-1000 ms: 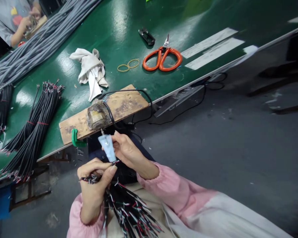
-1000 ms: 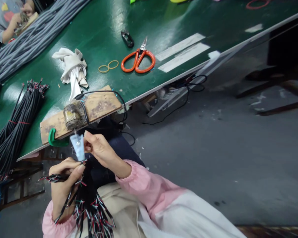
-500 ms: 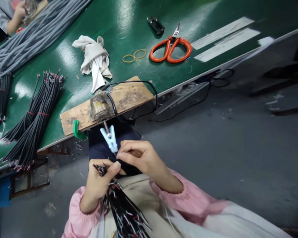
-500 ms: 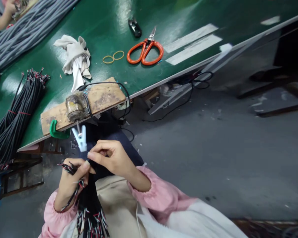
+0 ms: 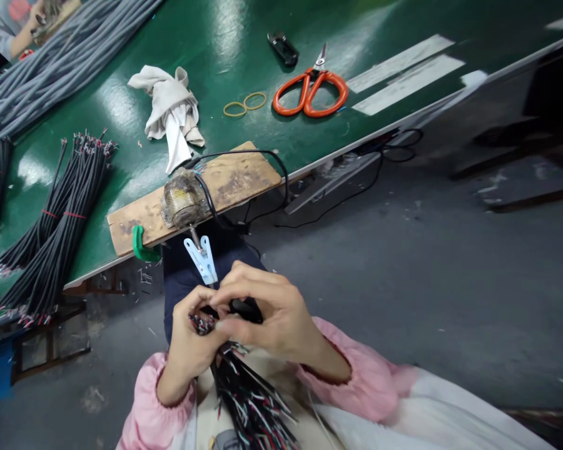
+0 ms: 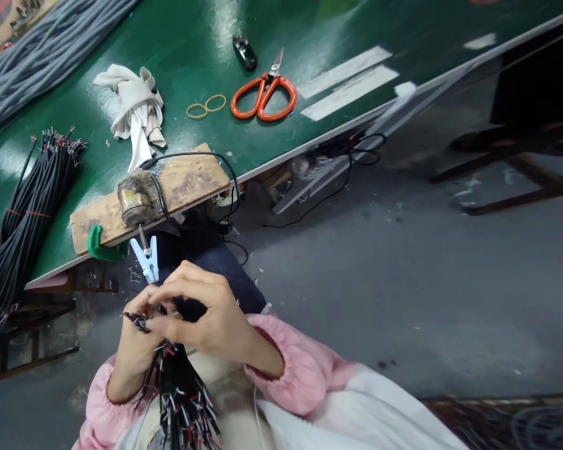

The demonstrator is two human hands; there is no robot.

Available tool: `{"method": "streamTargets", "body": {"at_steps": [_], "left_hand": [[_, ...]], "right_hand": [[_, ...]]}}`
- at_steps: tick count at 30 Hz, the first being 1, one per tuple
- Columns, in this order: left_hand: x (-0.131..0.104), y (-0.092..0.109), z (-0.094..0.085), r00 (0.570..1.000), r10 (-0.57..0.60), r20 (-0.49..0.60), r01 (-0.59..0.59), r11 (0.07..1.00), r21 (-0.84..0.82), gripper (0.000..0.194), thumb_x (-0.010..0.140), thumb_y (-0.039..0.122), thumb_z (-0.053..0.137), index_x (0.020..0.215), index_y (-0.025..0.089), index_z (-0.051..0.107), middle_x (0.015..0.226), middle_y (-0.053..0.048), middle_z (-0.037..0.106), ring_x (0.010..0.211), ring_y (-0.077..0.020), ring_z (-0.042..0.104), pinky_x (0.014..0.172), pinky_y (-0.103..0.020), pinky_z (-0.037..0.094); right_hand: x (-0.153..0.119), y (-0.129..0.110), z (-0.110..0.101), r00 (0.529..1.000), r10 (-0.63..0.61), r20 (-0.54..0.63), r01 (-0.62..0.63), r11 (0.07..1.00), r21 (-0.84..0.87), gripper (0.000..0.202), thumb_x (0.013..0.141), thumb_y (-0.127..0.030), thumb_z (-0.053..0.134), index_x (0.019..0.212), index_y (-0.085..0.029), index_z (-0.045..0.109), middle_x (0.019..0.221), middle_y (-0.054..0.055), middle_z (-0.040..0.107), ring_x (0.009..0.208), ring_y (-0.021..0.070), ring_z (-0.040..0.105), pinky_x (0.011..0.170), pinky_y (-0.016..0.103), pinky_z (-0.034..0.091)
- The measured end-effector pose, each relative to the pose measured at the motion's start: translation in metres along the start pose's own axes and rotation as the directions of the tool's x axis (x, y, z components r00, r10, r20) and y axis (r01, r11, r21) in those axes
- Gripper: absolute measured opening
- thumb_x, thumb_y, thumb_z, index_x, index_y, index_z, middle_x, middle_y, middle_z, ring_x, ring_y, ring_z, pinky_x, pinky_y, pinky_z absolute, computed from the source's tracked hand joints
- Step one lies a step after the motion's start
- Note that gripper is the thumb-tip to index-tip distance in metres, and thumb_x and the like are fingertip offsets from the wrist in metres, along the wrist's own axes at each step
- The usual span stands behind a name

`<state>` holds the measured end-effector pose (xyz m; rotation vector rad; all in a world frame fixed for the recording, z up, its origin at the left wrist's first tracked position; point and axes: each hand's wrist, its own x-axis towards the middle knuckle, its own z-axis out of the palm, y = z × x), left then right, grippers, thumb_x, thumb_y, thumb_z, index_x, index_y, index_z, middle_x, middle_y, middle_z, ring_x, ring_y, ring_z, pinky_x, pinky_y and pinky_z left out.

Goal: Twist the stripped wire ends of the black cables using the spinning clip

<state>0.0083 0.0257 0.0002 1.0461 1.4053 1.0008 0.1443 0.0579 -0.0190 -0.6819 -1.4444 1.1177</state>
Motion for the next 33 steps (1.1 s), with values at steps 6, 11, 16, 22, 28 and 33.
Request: {"method": "streamTargets", "body": {"at_steps": [6,11,16,22,28,33], "left_hand": [[-0.003,-0.002,-0.006,0.999,0.009,0.034,-0.008,0.999,-0.031,0.033,0.067,0.041,0.087,0.06,0.015,0.068,0.054,0.004,0.053,0.041,-0.0055,0.037,0.038,-0.018,0.029],[-0.004,-0.001,-0.017,0.991,0.122,-0.057,-0.12,0.992,0.028,0.033,0.076,0.042,0.081,0.055,0.018,0.075,0.05,0.0,0.057,0.043,-0.0086,0.044,0.039,-0.02,0.033],[-0.003,-0.001,-0.013,0.969,0.17,-0.179,-0.161,0.985,0.063,0.013,0.07,0.032,0.086,0.062,0.022,0.081,0.053,-0.001,0.064,0.046,-0.0096,0.051,0.042,-0.019,0.037],[-0.004,-0.01,-0.01,0.975,0.043,-0.219,-0.047,0.999,-0.013,0.034,0.067,0.053,0.085,0.063,0.02,0.08,0.048,0.002,0.057,0.037,-0.0071,0.042,0.036,-0.019,0.031],[-0.001,-0.008,-0.008,0.999,-0.028,-0.038,0.025,0.997,-0.07,0.049,0.067,0.066,0.079,0.057,0.018,0.076,0.048,0.002,0.053,0.035,-0.0064,0.037,0.033,-0.021,0.031],[0.002,-0.001,-0.009,0.996,0.069,-0.061,-0.073,0.995,-0.065,0.022,0.062,0.041,0.091,0.06,0.022,0.081,0.054,-0.001,0.061,0.044,-0.0083,0.046,0.039,-0.02,0.033]], "right_hand": [[0.003,-0.001,-0.001,0.999,-0.03,-0.019,0.029,0.998,-0.054,0.015,0.088,-0.021,0.074,0.074,-0.017,0.071,0.068,0.003,0.071,0.064,0.0134,0.061,0.065,0.029,0.053],[-0.001,0.007,0.0,0.996,-0.019,-0.084,0.016,0.999,-0.033,0.013,0.085,-0.02,0.077,0.073,-0.018,0.072,0.066,0.002,0.073,0.06,0.0127,0.062,0.06,0.027,0.051],[-0.004,0.003,0.006,0.989,-0.009,-0.15,0.0,0.998,-0.061,0.008,0.078,-0.011,0.078,0.077,-0.018,0.075,0.068,0.002,0.073,0.06,0.0138,0.063,0.058,0.027,0.051],[-0.008,0.006,0.013,0.963,0.009,-0.268,-0.029,0.997,-0.072,0.014,0.084,-0.011,0.072,0.073,-0.02,0.073,0.067,0.003,0.073,0.06,0.0153,0.061,0.059,0.03,0.05],[-0.01,0.025,0.027,0.893,0.449,-0.028,-0.334,0.704,0.626,0.041,0.077,-0.051,0.08,0.06,-0.019,0.06,0.058,-0.003,0.052,0.05,0.011,0.046,0.048,0.025,0.039],[-0.006,0.033,0.027,0.791,0.532,0.302,-0.515,0.313,0.798,0.048,0.062,-0.051,0.09,0.056,-0.017,0.058,0.056,-0.005,0.047,0.051,0.0085,0.04,0.051,0.023,0.035]]}}
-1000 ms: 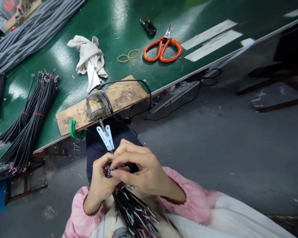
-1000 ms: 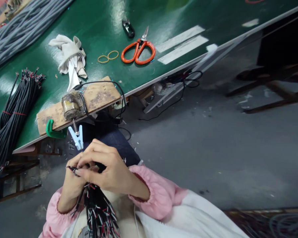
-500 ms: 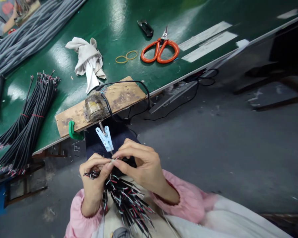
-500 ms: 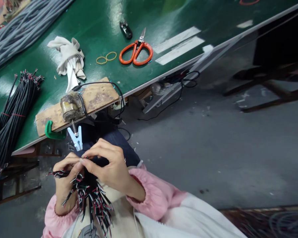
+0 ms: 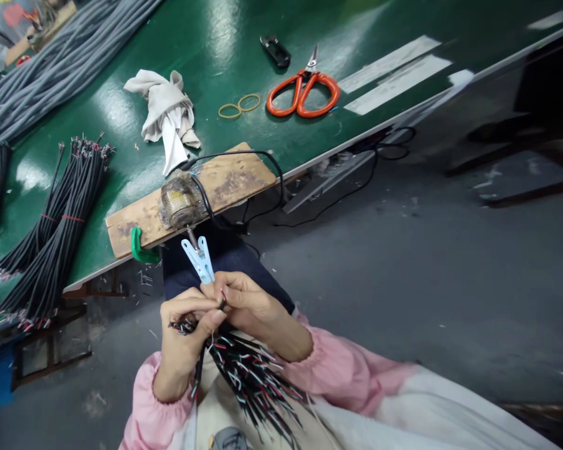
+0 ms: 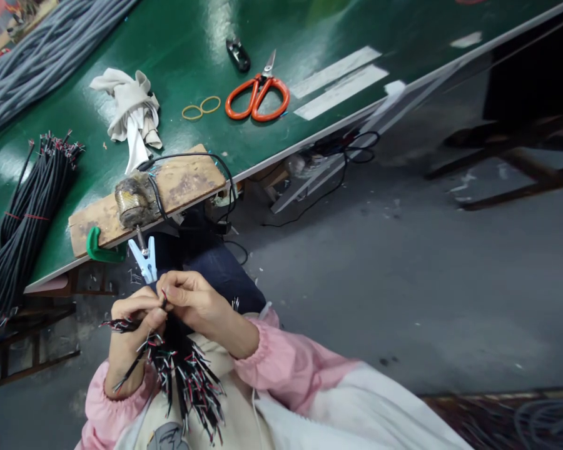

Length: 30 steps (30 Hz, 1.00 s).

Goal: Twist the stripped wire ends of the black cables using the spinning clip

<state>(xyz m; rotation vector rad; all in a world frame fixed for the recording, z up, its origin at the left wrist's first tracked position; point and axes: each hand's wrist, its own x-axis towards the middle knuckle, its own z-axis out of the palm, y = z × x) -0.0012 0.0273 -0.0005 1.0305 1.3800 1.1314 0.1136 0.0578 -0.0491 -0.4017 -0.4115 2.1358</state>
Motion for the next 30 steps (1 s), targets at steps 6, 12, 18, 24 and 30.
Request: {"method": "streamTargets", "body": {"at_steps": [6,12,18,24,30], "left_hand": [[0.001,0.005,-0.002,0.997,-0.025,-0.069,0.029,0.998,0.051,0.013,0.059,0.029,0.092,0.06,0.022,0.082,0.053,0.0,0.061,0.044,-0.0077,0.046,0.041,-0.021,0.032],[-0.001,0.004,-0.002,0.997,-0.056,-0.05,0.06,0.995,0.082,0.028,0.065,0.044,0.088,0.059,0.018,0.079,0.052,0.0,0.059,0.044,-0.0082,0.043,0.042,-0.022,0.032],[0.001,0.008,-0.002,0.98,-0.178,0.09,0.178,0.984,0.012,0.047,0.071,0.059,0.08,0.054,0.016,0.072,0.048,0.001,0.052,0.039,-0.0068,0.036,0.038,-0.022,0.027],[0.0,0.01,-0.004,0.995,-0.101,0.011,0.101,0.995,0.006,0.023,0.061,0.036,0.091,0.059,0.017,0.078,0.054,0.0,0.059,0.043,-0.0067,0.042,0.04,-0.02,0.03],[-0.006,0.009,-0.004,0.993,-0.04,-0.107,0.041,0.999,0.001,0.007,0.062,0.019,0.087,0.062,0.021,0.08,0.053,0.002,0.06,0.042,-0.0064,0.045,0.039,-0.018,0.031]], "right_hand": [[-0.005,-0.006,-0.005,0.983,-0.18,-0.038,0.159,0.934,-0.32,0.042,0.074,-0.055,0.082,0.063,-0.018,0.065,0.062,-0.002,0.054,0.06,0.0113,0.049,0.059,0.026,0.04],[-0.01,-0.004,-0.002,0.757,-0.641,0.127,0.519,0.471,-0.713,0.03,0.094,-0.042,0.063,0.073,-0.021,0.066,0.067,0.003,0.058,0.065,0.0175,0.053,0.06,0.033,0.046],[-0.012,-0.013,0.0,0.756,-0.571,0.321,0.607,0.427,-0.67,0.031,0.098,-0.042,0.055,0.074,-0.022,0.059,0.069,0.001,0.052,0.067,0.017,0.05,0.063,0.033,0.045],[-0.003,-0.029,-0.006,0.988,-0.112,0.104,0.149,0.845,-0.513,0.045,0.088,-0.058,0.066,0.072,-0.019,0.054,0.069,-0.003,0.044,0.062,0.0107,0.039,0.058,0.026,0.035],[0.035,-0.027,0.0,0.996,-0.086,0.017,0.086,0.936,-0.342,0.056,0.075,-0.072,0.07,0.067,-0.017,0.062,0.064,-0.002,0.054,0.058,0.0101,0.044,0.058,0.025,0.041]]}}
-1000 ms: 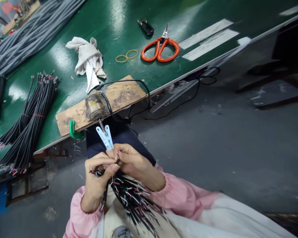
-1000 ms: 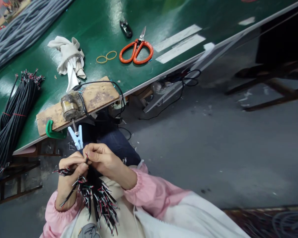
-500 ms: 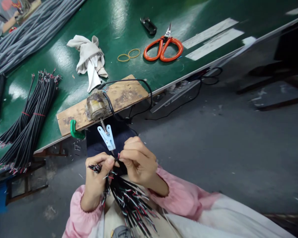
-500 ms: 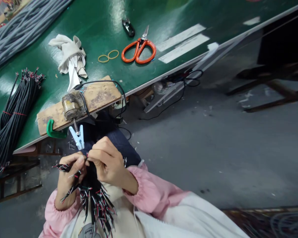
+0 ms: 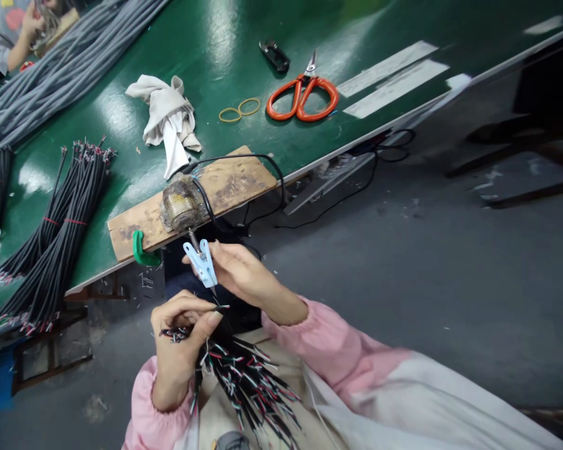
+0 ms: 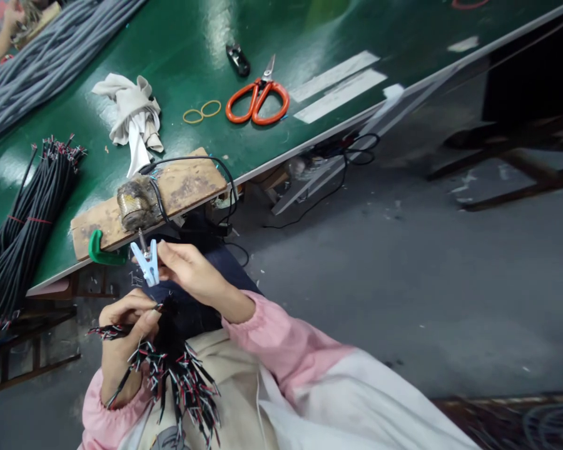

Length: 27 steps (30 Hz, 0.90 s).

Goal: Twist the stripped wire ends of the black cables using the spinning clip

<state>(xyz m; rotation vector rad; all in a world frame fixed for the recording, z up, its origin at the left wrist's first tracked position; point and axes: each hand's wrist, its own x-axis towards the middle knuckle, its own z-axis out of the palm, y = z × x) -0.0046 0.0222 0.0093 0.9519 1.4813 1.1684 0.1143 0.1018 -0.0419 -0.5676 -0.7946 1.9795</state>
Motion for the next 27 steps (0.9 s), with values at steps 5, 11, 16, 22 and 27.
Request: {"method": "streamTargets", "body": {"at_steps": [5,11,16,22,27], "left_hand": [[0.004,0.001,0.001,0.998,0.02,-0.054,-0.018,0.999,0.036,0.007,0.064,0.021,0.085,0.061,0.02,0.079,0.049,0.004,0.056,0.04,-0.0059,0.041,0.038,-0.018,0.029],[0.009,0.002,0.004,0.997,0.006,-0.075,-0.001,0.998,0.064,0.01,0.065,0.025,0.085,0.06,0.018,0.078,0.049,0.004,0.055,0.04,-0.0055,0.039,0.038,-0.018,0.03],[0.006,0.001,0.002,0.998,-0.007,-0.061,0.008,1.0,0.025,0.008,0.066,0.023,0.085,0.061,0.019,0.079,0.05,0.004,0.054,0.041,-0.005,0.038,0.038,-0.018,0.027],[0.003,-0.001,-0.001,0.999,-0.045,0.005,0.045,0.999,0.017,0.019,0.065,0.033,0.088,0.059,0.018,0.079,0.051,0.001,0.056,0.04,-0.0051,0.039,0.036,-0.019,0.026],[0.007,-0.003,0.001,0.944,-0.256,0.206,0.254,0.967,0.039,0.048,0.068,0.056,0.083,0.051,0.013,0.072,0.037,0.003,0.046,0.029,-0.0051,0.033,0.031,-0.02,0.021]], "right_hand": [[0.015,0.002,0.012,0.997,0.051,0.055,-0.058,0.99,0.132,0.058,0.068,-0.071,0.076,0.059,-0.016,0.062,0.062,0.001,0.057,0.058,0.0109,0.049,0.054,0.024,0.042],[0.014,0.004,0.013,0.999,0.051,0.002,-0.051,0.993,0.111,0.059,0.065,-0.072,0.076,0.057,-0.016,0.06,0.057,-0.001,0.054,0.052,0.01,0.046,0.049,0.024,0.039],[0.011,0.013,0.006,0.988,0.117,-0.097,-0.102,0.984,0.149,0.069,0.063,-0.085,0.066,0.054,-0.016,0.063,0.051,-0.002,0.051,0.052,0.0103,0.044,0.053,0.025,0.041],[-0.013,0.018,-0.007,0.987,0.057,-0.153,-0.057,0.998,0.002,0.051,0.067,-0.063,0.082,0.056,-0.016,0.066,0.055,-0.002,0.056,0.053,0.0094,0.044,0.055,0.025,0.038],[-0.034,0.008,-0.008,0.988,-0.146,-0.059,0.118,0.937,-0.328,0.028,0.08,-0.042,0.079,0.067,-0.018,0.072,0.064,0.0,0.062,0.06,0.0125,0.053,0.058,0.028,0.042]]}}
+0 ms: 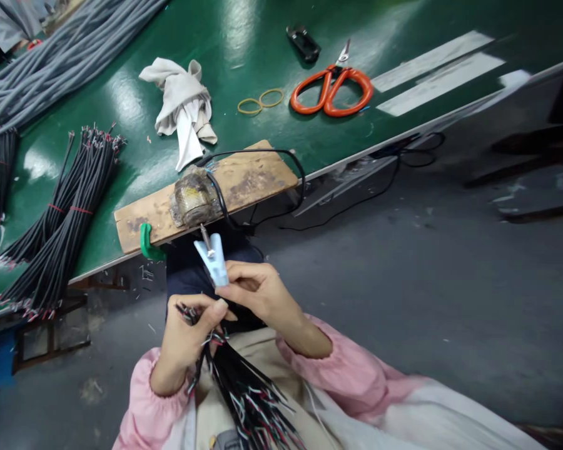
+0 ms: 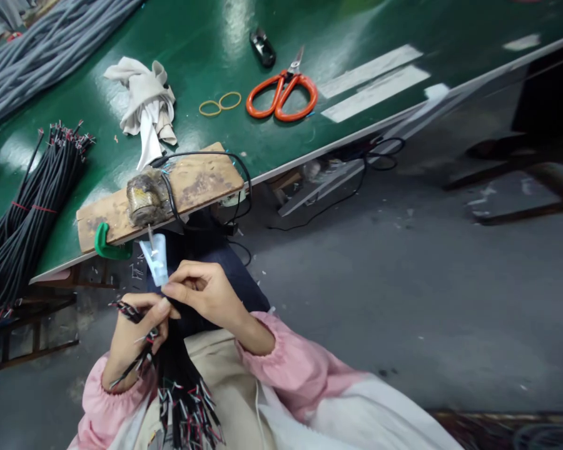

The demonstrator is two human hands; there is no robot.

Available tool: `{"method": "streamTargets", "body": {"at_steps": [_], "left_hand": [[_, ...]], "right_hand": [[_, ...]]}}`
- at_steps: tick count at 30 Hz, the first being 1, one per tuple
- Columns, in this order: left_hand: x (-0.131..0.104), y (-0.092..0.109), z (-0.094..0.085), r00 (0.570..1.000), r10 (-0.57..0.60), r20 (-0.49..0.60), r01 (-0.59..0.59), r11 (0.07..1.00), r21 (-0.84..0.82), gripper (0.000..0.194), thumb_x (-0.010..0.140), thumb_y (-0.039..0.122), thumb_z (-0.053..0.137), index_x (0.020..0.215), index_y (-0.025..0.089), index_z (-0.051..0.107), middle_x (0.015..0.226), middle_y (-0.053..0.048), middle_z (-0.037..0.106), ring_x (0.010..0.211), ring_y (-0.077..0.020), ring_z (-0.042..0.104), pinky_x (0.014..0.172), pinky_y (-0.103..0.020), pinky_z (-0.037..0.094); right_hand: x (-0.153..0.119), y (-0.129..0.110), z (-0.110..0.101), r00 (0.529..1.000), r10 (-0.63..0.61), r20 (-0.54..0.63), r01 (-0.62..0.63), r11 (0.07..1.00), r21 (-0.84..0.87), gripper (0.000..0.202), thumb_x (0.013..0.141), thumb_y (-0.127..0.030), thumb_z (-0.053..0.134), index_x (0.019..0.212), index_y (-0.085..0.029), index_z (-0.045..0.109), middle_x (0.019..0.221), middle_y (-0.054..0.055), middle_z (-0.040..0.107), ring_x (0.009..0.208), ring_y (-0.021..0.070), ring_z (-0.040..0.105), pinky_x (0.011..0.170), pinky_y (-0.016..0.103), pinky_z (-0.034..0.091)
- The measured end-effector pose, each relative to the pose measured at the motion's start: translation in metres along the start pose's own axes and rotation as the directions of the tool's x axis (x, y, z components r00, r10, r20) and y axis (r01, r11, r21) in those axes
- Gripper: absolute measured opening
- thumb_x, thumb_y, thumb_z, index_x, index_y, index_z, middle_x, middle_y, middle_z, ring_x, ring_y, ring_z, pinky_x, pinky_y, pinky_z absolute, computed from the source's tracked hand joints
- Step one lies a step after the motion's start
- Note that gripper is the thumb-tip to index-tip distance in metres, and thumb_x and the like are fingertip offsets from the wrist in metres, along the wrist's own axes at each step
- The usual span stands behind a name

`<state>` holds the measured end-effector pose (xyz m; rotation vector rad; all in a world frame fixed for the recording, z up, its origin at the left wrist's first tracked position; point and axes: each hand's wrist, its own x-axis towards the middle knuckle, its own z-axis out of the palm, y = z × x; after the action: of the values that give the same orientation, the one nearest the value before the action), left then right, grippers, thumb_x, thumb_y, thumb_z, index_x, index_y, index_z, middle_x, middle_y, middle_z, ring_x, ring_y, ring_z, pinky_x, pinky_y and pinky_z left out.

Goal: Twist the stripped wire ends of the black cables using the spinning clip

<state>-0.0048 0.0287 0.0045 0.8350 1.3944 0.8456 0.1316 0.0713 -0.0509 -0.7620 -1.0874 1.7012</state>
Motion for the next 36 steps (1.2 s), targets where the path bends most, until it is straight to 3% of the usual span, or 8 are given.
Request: {"method": "streamTargets", "body": {"at_steps": [5,7,10,15,21,29,32,36], "left_hand": [[0.009,0.0,0.003,0.996,-0.012,0.092,0.015,0.999,-0.033,0.042,0.053,0.045,0.092,0.049,0.013,0.064,0.044,0.002,0.053,0.04,-0.0074,0.043,0.04,-0.021,0.035],[0.01,-0.001,0.004,0.997,0.007,0.074,-0.006,1.0,-0.013,0.041,0.052,0.041,0.092,0.049,0.013,0.062,0.047,0.002,0.054,0.044,-0.0074,0.044,0.042,-0.02,0.037],[0.009,-0.007,0.003,0.999,0.023,-0.023,-0.023,1.0,-0.011,0.038,0.051,0.037,0.093,0.055,0.015,0.062,0.048,0.005,0.052,0.043,-0.0058,0.042,0.041,-0.018,0.035],[0.004,-0.017,-0.002,0.971,0.122,-0.207,-0.128,0.992,-0.015,0.036,0.058,0.042,0.09,0.055,0.016,0.065,0.044,0.004,0.056,0.038,-0.0082,0.048,0.041,-0.02,0.04],[0.0,-0.012,-0.004,0.97,0.202,-0.133,-0.203,0.979,0.003,0.035,0.068,0.047,0.085,0.058,0.016,0.072,0.041,0.003,0.057,0.031,-0.0081,0.047,0.035,-0.019,0.037],[-0.001,-0.01,-0.002,0.964,0.203,-0.173,-0.199,0.979,0.037,0.029,0.065,0.038,0.088,0.055,0.015,0.072,0.039,0.004,0.054,0.029,-0.006,0.043,0.033,-0.018,0.031],[0.0,-0.012,-0.001,0.964,0.189,-0.189,-0.187,0.982,0.029,0.026,0.065,0.036,0.087,0.056,0.015,0.073,0.039,0.004,0.053,0.03,-0.0059,0.041,0.033,-0.018,0.03],[0.002,-0.014,-0.003,0.965,0.214,-0.152,-0.213,0.977,0.023,0.027,0.067,0.039,0.086,0.057,0.017,0.075,0.043,0.004,0.054,0.03,-0.0057,0.041,0.032,-0.019,0.029]], "right_hand": [[-0.005,-0.02,0.004,0.927,-0.311,0.211,0.361,0.892,-0.271,0.009,0.088,-0.024,0.072,0.083,-0.019,0.077,0.07,0.003,0.068,0.069,0.0162,0.055,0.064,0.03,0.047],[-0.006,-0.024,0.007,0.905,-0.373,0.203,0.423,0.834,-0.354,0.009,0.088,-0.016,0.068,0.082,-0.017,0.075,0.068,0.003,0.066,0.068,0.0164,0.054,0.063,0.03,0.047],[-0.006,-0.021,0.009,0.886,-0.451,0.108,0.451,0.783,-0.429,0.012,0.084,-0.009,0.065,0.075,-0.017,0.069,0.067,0.002,0.065,0.066,0.016,0.056,0.064,0.031,0.048],[-0.004,-0.008,0.004,0.89,-0.455,-0.024,0.412,0.826,-0.384,0.016,0.08,-0.008,0.067,0.069,-0.019,0.067,0.064,0.001,0.07,0.059,0.0146,0.059,0.065,0.032,0.048],[-0.005,-0.004,-0.004,0.899,-0.437,0.015,0.424,0.864,-0.273,0.015,0.087,-0.011,0.066,0.077,-0.02,0.074,0.071,0.004,0.076,0.065,0.0156,0.064,0.068,0.032,0.052],[-0.008,-0.008,0.0,0.812,-0.577,0.089,0.549,0.702,-0.454,0.014,0.089,-0.006,0.064,0.088,-0.018,0.071,0.076,0.005,0.073,0.07,0.0164,0.063,0.067,0.032,0.05],[-0.01,-0.009,0.001,0.831,-0.55,0.085,0.515,0.702,-0.492,0.014,0.091,-0.007,0.06,0.086,-0.018,0.068,0.077,0.005,0.071,0.072,0.0171,0.062,0.073,0.035,0.049],[-0.011,-0.006,0.003,0.961,-0.27,0.05,0.275,0.941,-0.197,0.016,0.094,-0.023,0.061,0.079,-0.018,0.065,0.074,0.003,0.064,0.07,0.0157,0.058,0.07,0.033,0.047]]}}
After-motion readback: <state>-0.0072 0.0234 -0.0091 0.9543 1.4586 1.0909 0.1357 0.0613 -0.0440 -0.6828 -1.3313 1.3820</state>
